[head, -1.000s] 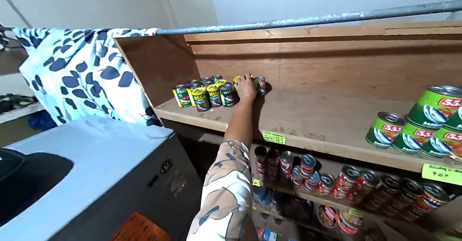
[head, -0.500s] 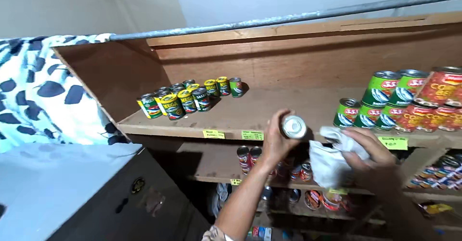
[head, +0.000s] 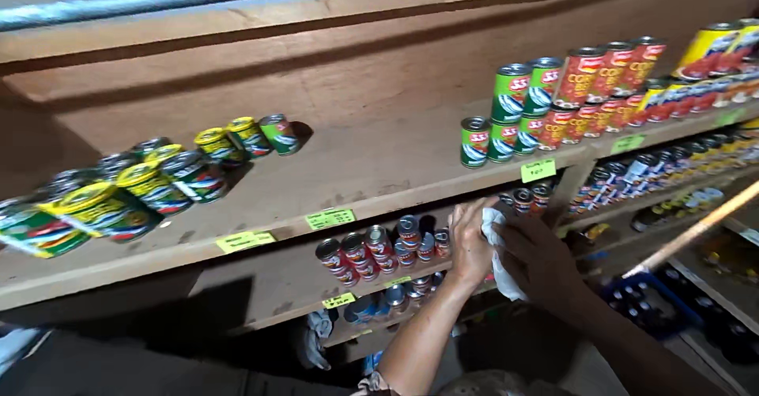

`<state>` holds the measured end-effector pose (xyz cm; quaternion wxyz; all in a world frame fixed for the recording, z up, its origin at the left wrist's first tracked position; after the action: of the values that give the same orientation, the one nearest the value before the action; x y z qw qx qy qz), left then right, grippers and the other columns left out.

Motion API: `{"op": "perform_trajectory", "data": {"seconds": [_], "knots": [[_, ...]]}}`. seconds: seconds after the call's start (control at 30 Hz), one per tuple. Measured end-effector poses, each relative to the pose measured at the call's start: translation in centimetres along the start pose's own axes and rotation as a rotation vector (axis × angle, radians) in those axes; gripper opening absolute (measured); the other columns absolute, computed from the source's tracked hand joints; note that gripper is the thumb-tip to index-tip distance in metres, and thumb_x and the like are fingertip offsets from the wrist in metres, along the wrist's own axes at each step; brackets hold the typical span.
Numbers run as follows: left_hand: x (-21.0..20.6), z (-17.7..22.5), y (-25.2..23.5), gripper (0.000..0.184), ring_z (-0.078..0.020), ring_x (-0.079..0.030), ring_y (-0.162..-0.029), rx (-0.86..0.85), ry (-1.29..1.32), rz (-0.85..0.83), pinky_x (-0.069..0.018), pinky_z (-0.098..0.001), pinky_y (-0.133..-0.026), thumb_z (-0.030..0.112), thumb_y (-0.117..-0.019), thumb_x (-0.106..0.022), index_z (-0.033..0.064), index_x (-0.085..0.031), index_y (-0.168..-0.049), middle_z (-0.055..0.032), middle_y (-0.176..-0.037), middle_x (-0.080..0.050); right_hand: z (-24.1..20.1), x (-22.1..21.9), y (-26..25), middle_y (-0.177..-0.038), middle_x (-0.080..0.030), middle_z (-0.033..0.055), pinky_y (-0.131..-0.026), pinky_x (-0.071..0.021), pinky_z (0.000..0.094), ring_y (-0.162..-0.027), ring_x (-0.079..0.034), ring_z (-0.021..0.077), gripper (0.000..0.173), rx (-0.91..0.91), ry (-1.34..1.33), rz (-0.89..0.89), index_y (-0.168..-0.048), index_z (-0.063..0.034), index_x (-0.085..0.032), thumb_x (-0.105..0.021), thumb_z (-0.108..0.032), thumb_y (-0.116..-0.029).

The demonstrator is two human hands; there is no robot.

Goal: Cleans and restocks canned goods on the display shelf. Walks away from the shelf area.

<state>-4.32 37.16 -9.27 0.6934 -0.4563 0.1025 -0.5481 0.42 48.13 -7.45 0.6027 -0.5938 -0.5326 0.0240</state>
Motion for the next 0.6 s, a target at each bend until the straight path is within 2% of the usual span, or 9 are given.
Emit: {"op": "perform_trajectory", "data": {"seconds": [0.03, 0.1, 0.17, 0.23, 0.33, 0.43, 0.5, 0.57, 0.6], "knots": [[-1.0, -0.1, 0.1, 0.036, -0.0283, -0.067, -0.109, 0.026, 0.070, -0.037, -0.0503, -0.0426, -0.098, -0.002, -0.0814, -0.065, 0.0001, -0.075, -0.116, -0.0139, -0.117, -0.074, 0.9, 0.4, 0.8, -0.112, -0.071, 0.0189, -0.083, -0.0584, 0.0483, -0.101, -0.070, 0.0353, 0.031, -0.004, -0.001, -0.033, -0.111, -0.0043, -0.076, -0.058, -0.022, -0.0930], [-3.2, -0.1, 0.8, 0.044, -0.0256, -0.066, -0.114, 0.042, 0.168, -0.111, -0.0499, -0.0375, -0.103, -0.004, -0.0754, -0.071, 0.0000, -0.074, -0.119, -0.0134, -0.118, -0.073, 3.5, 1.6, 2.0, -0.114, -0.069, 0.0201, -0.084, -0.0569, 0.0550, -0.106, -0.067, 0.0390, 0.026, -0.060, -0.027, -0.144, -0.108, -0.0065, -0.076, -0.062, -0.021, -0.0904], [-5.5, 0.2, 1.7, 0.051, -0.0253, -0.066, -0.115, 0.023, 0.222, -0.185, -0.0505, -0.0374, -0.104, 0.000, -0.0695, -0.081, -0.0008, -0.073, -0.120, -0.0142, -0.118, -0.073, 6.0, 3.3, 2.9, -0.117, -0.068, 0.0218, -0.088, -0.0551, 0.0585, -0.110, -0.065, 0.0420, 0.024, -0.138, 0.009, -0.194, -0.109, -0.0058, -0.076, -0.064, -0.016, -0.0906], [-7.5, 0.5, 2.5, 0.059, -0.0248, -0.066, -0.116, 0.028, 0.258, -0.266, -0.0508, -0.0383, -0.105, 0.008, -0.0661, -0.089, -0.0015, -0.071, -0.122, -0.0149, -0.118, -0.072, 7.2, 4.7, 3.4, -0.117, -0.068, 0.0219, -0.090, -0.0560, 0.0553, -0.110, -0.066, 0.0408, 0.028, -0.174, 0.075, -0.145, -0.115, -0.0052, -0.075, -0.063, -0.010, -0.0910], [-9.3, 1.3, 2.8, 0.057, -0.0258, -0.065, -0.115, 0.103, 0.287, -0.357, -0.0500, -0.0384, -0.103, 0.008, -0.0665, -0.086, -0.0054, -0.069, -0.120, -0.0179, -0.117, -0.071, 6.1, 4.2, 3.9, -0.119, -0.069, 0.0219, -0.091, -0.0576, 0.0526, -0.110, -0.068, 0.0410, 0.029, -0.031, 0.173, -0.144, -0.117, -0.0027, -0.073, -0.065, -0.001, -0.0886], [-10.3, 1.4, 2.7, 0.055, -0.0238, -0.066, -0.113, 0.083, 0.210, -0.387, -0.0512, -0.0388, -0.101, 0.014, -0.0702, -0.085, 0.0010, -0.071, -0.122, -0.0119, -0.116, -0.073, 7.0, 3.7, 4.8, -0.123, -0.068, 0.0243, -0.085, -0.0585, 0.0550, -0.110, -0.067, 0.0441, 0.038, -0.046, 0.342, -0.229, -0.124, 0.0013, -0.069, -0.066, 0.001, -0.0861], [-10.8, 1.9, 2.9, 0.053, -0.0254, -0.067, -0.110, 0.004, 0.145, -0.356, -0.0526, -0.0414, -0.098, 0.013, -0.0708, -0.084, 0.0049, -0.073, -0.122, -0.0099, -0.115, -0.074, 7.7, 3.6, 5.3, -0.118, -0.067, 0.0273, -0.077, -0.0589, 0.0550, -0.105, -0.068, 0.0463, 0.033, -0.212, 0.411, -0.325, -0.123, 0.0068, -0.066, -0.066, -0.001, -0.0906], [-11.2, 2.6, 3.1, 0.047, -0.0297, -0.069, -0.106, -0.115, 0.069, -0.280, -0.0550, -0.0465, -0.092, 0.006, -0.0709, -0.080, 0.0068, -0.076, -0.117, -0.0112, -0.112, -0.075, 8.2, 2.8, 6.1, -0.118, -0.064, 0.0315, -0.078, -0.0568, 0.0569, -0.106, -0.066, 0.0493, 0.033, -0.475, 0.404, -0.451, -0.127, 0.0099, -0.061, -0.060, -0.004, -0.0965], [-11.4, 2.7, 3.1, 0.044, -0.0309, -0.070, -0.104, -0.129, 0.047, -0.255, -0.0555, -0.0478, -0.090, 0.004, -0.0718, -0.077, 0.0069, -0.077, -0.116, -0.0119, -0.111, -0.075, 8.1, 2.4, 6.4, -0.118, -0.064, 0.0317, -0.079, -0.0563, 0.0572, -0.106, -0.066, 0.0494, 0.033, -0.536, 0.364, -0.469, -0.127, 0.0093, -0.060, -0.059, -0.006, -0.0974]]}}
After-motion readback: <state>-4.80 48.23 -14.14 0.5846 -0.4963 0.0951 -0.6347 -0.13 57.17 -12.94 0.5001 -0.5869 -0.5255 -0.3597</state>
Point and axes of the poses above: each hand's wrist, its own y-axis away from the middle knuckle, its own x-axis out of the back of the hand, z = x × y, the point moved 9 cm from there along -y, towards the middle knuckle
